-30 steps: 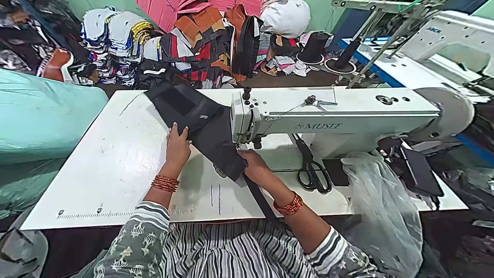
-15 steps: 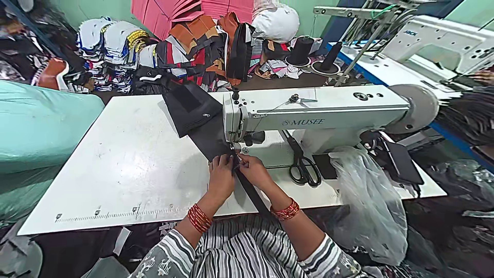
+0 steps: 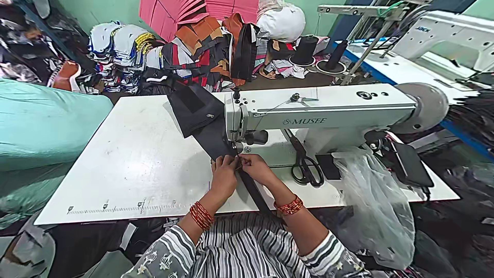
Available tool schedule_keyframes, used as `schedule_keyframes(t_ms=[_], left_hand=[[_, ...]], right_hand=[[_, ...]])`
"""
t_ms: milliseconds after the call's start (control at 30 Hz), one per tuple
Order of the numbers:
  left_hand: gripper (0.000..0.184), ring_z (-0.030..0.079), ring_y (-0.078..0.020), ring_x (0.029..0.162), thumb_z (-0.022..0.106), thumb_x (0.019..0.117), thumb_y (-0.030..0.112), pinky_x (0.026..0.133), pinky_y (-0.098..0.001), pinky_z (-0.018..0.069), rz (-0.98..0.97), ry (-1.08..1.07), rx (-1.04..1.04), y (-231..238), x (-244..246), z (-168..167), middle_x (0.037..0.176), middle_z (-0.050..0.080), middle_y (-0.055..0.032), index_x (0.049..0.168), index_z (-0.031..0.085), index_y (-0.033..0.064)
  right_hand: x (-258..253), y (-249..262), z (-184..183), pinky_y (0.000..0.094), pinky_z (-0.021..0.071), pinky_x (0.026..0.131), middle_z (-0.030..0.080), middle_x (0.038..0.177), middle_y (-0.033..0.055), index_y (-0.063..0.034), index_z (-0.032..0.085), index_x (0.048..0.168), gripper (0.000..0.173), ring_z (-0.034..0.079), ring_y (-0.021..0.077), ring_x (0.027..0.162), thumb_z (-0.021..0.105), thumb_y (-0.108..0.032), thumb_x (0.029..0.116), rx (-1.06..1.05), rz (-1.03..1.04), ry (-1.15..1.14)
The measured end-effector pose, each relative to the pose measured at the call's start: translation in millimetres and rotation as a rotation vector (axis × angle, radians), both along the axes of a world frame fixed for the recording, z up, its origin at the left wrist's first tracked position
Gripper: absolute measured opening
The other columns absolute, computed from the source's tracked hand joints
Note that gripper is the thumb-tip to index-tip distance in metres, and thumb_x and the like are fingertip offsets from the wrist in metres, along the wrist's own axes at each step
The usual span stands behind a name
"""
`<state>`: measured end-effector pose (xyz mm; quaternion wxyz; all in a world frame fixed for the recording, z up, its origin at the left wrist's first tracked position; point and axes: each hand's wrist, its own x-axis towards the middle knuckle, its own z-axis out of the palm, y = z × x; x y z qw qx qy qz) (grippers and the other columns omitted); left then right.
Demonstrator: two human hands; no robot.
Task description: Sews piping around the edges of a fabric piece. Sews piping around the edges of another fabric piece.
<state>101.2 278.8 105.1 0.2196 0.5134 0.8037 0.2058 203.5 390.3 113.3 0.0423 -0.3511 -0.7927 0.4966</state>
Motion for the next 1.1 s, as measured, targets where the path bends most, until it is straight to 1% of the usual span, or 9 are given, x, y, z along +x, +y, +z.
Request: schedule_keyframes(t_ms=[200,333,500,567,667,733,767,867,1100], left_hand=[[0.049,0.036,-0.0434,0.147,0.045,0.1019,0.005,0.118,-0.0665,0.0220,-0.094,0.123,-0.025,-3,2,-5,0.156,0.047,-0.0154,0.150,0.053,0.0079],[0.045,0.042,-0.0423,0.144,0.046,0.1014,0.010,0.118,-0.0592,0.0288,-0.135,0.164,0.022,-8,1,-7,0.152,0.052,-0.0178,0.145,0.058,0.0040],[0.046,0.041,-0.0428,0.146,0.046,0.0996,0.011,0.121,-0.0573,0.0286,-0.193,0.167,0.086,-14,-3,-15,0.154,0.050,-0.0215,0.142,0.060,0.0012],[0.048,0.038,-0.0426,0.148,0.048,0.0980,0.012,0.122,-0.0560,0.0263,-0.232,0.142,0.078,-18,-7,-14,0.156,0.047,-0.0218,0.143,0.059,0.0016],[0.049,0.039,-0.0420,0.148,0.054,0.0903,0.019,0.123,-0.0522,0.0268,-0.281,0.039,0.123,-22,-19,-7,0.152,0.052,-0.0225,0.134,0.066,-0.0009],[0.046,0.053,-0.0392,0.139,0.050,0.0883,0.017,0.120,-0.0484,0.0353,-0.251,-0.024,0.218,-21,-28,-4,0.137,0.065,-0.0221,0.124,0.071,-0.0048],[0.046,0.056,-0.0385,0.135,0.049,0.0898,0.012,0.117,-0.0474,0.0384,-0.221,-0.043,0.219,-19,-31,1,0.134,0.066,-0.0229,0.128,0.068,-0.0055],[0.057,0.049,-0.0371,0.136,0.052,0.0903,0.001,0.113,-0.0478,0.0397,-0.207,0.002,0.081,0,-37,5,0.148,0.053,-0.0181,0.146,0.056,0.0060],[0.047,0.042,-0.0360,0.145,0.046,0.0960,0.001,0.118,-0.0479,0.0348,-0.277,0.095,0.059,7,-39,-10,0.148,0.054,-0.0180,0.140,0.061,0.0023]], right_hand=[[3,3,6,0.0271,0.0473,0.081,0.064,0.109,0.0143,0.0042,0.054,0.143,0.047,0.056,0.0128,0.086,0.053,0.004,0.0959,-0.003,0.071,-0.034],[4,5,11,0.0293,0.0468,0.084,0.066,0.114,0.0176,0.0042,0.055,0.143,0.046,0.058,0.0155,0.090,0.052,0.003,0.0971,0.057,0.158,-0.089],[1,-2,26,0.0397,0.0429,0.106,0.062,0.131,0.0254,0.0036,0.055,0.144,0.044,0.059,0.0303,0.120,0.049,0.000,0.1003,0.171,0.257,-0.237],[-2,-10,28,0.0419,0.0418,0.109,0.057,0.133,0.0284,0.0039,0.053,0.145,0.044,0.056,0.0354,0.125,0.046,0.000,0.1017,0.232,0.278,-0.303],[-9,-24,25,0.0425,0.0464,0.105,0.051,0.135,0.0301,0.0044,0.047,0.149,0.046,0.057,0.0383,0.122,0.043,0.001,0.1036,0.339,0.291,-0.420],[-12,-30,24,0.0432,0.0480,0.103,0.050,0.136,0.0309,0.0062,0.046,0.148,0.045,0.058,0.0398,0.121,0.042,0.002,0.1037,0.379,0.283,-0.459],[-13,-32,24,0.0438,0.0484,0.103,0.050,0.136,0.0318,0.0077,0.047,0.146,0.044,0.058,0.0408,0.121,0.042,0.004,0.1032,0.395,0.281,-0.467],[-13,-34,24,0.0454,0.0484,0.103,0.050,0.135,0.0319,0.0102,0.055,0.137,0.038,0.058,0.0417,0.122,0.042,0.006,0.1014,0.403,0.277,-0.485],[-15,-33,26,0.0436,0.0494,0.102,0.051,0.134,0.0303,0.0079,0.053,0.140,0.039,0.059,0.0398,0.120,0.042,0.006,0.1021,0.384,0.262,-0.500]])
